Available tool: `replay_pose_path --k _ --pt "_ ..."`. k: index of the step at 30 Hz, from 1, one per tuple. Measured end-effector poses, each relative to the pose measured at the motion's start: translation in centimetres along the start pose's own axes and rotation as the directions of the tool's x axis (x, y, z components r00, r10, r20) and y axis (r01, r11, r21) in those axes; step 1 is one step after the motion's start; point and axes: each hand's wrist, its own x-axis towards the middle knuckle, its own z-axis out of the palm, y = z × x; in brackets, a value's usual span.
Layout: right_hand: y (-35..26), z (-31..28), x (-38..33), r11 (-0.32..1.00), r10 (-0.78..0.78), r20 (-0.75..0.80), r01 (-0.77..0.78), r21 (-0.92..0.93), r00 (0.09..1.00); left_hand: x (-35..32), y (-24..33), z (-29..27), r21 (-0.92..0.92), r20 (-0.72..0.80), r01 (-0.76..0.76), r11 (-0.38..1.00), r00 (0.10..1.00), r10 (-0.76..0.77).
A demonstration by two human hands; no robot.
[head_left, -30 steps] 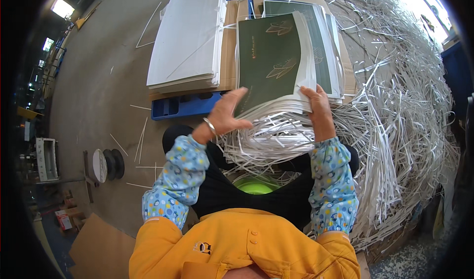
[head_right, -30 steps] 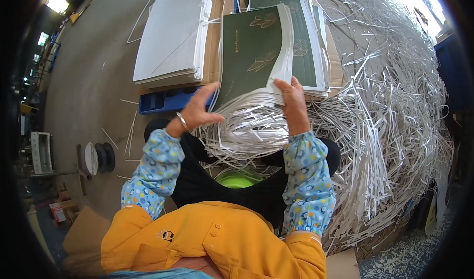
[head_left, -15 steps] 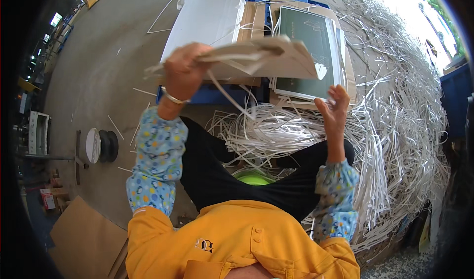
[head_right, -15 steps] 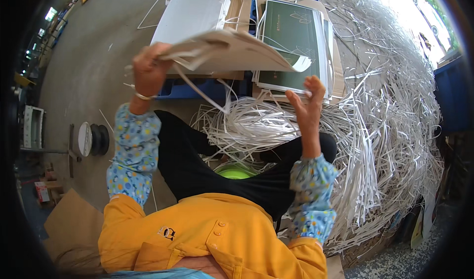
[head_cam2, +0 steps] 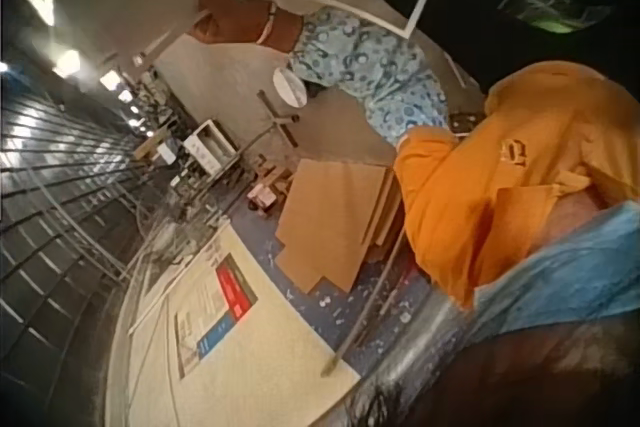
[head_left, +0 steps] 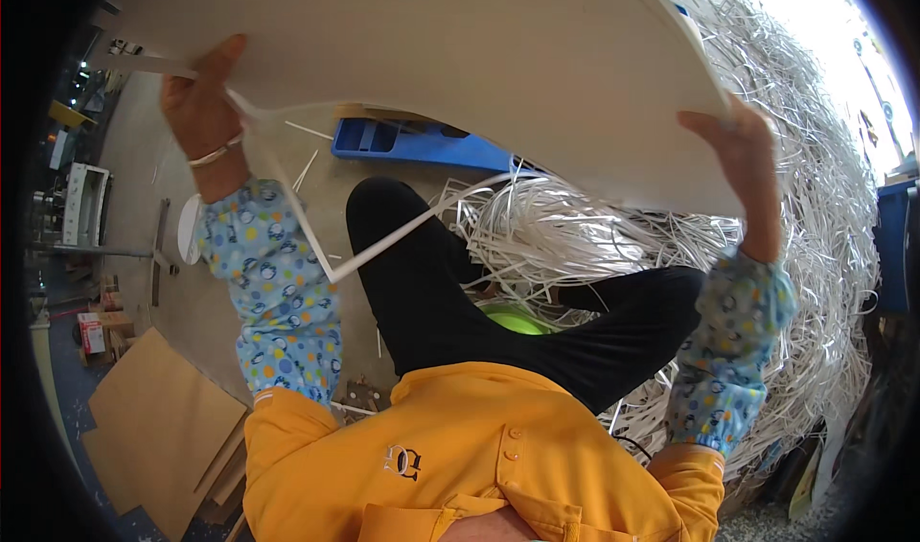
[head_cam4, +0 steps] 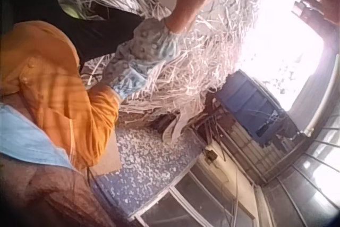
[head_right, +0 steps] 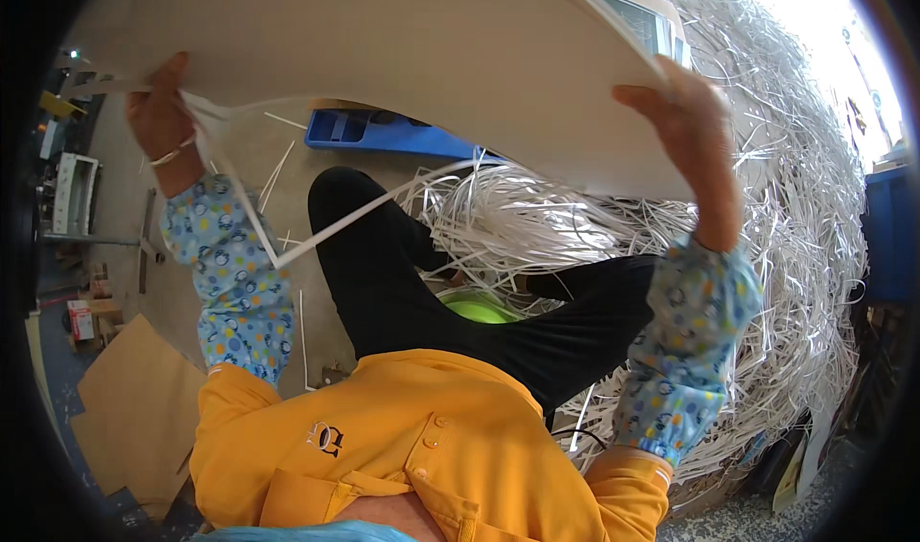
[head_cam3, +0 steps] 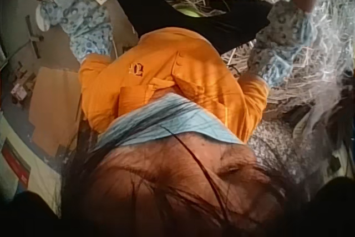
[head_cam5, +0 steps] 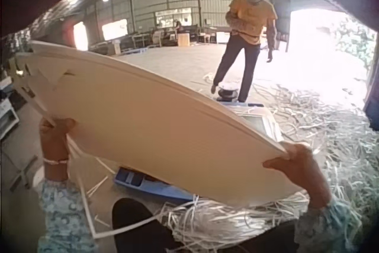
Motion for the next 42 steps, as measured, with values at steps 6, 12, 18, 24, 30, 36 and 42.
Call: replay_pose_path --k 6,12,18,24,30,36,42 --pt "-1.1 -0.7 -0.5 0.928 0.151 0.055 -0.123 -0.351 0.987 -7.4 -11.7 -0.8 -0.119 0.06 0.489 0.864 0.873 -0.485" --pt "0.5 3.0 0.7 0.829 0.175 0.024 -0.135 -0.542 0.984 -10.0 -18.0 0.5 -0.28 0.134 0.574 0.769 0.817 -0.561" --pt "-2.3 7.1 4.4 0.845 0.094 0.119 -0.017 -0.534 0.988 -7.2 -19.2 -5.0 -0.229 0.089 0.538 0.811 0.841 -0.533" --pt "3.0 17.9 6.0 0.854 -0.01 0.231 0.129 -0.504 0.973 -11.0 -26.7 -12.1 0.17 0.071 0.729 0.663 0.662 -0.746" --pt "2.9 19.7 6.2 0.831 -0.112 0.211 0.208 -0.516 0.971 -14.5 -27.3 -13.6 -0.042 0.049 0.748 0.663 0.664 -0.746" --pt "2.1 17.3 4.3 0.837 -0.047 0.251 0.175 -0.518 0.967 -13.9 -25.1 -12.2 -0.015 0.093 0.737 0.676 0.674 -0.733" --pt "2.7 10.1 3.6 0.878 0.032 0.229 0.082 -0.471 0.973 -12.4 -22.0 -7.5 0.045 0.178 0.786 0.617 0.601 -0.779"
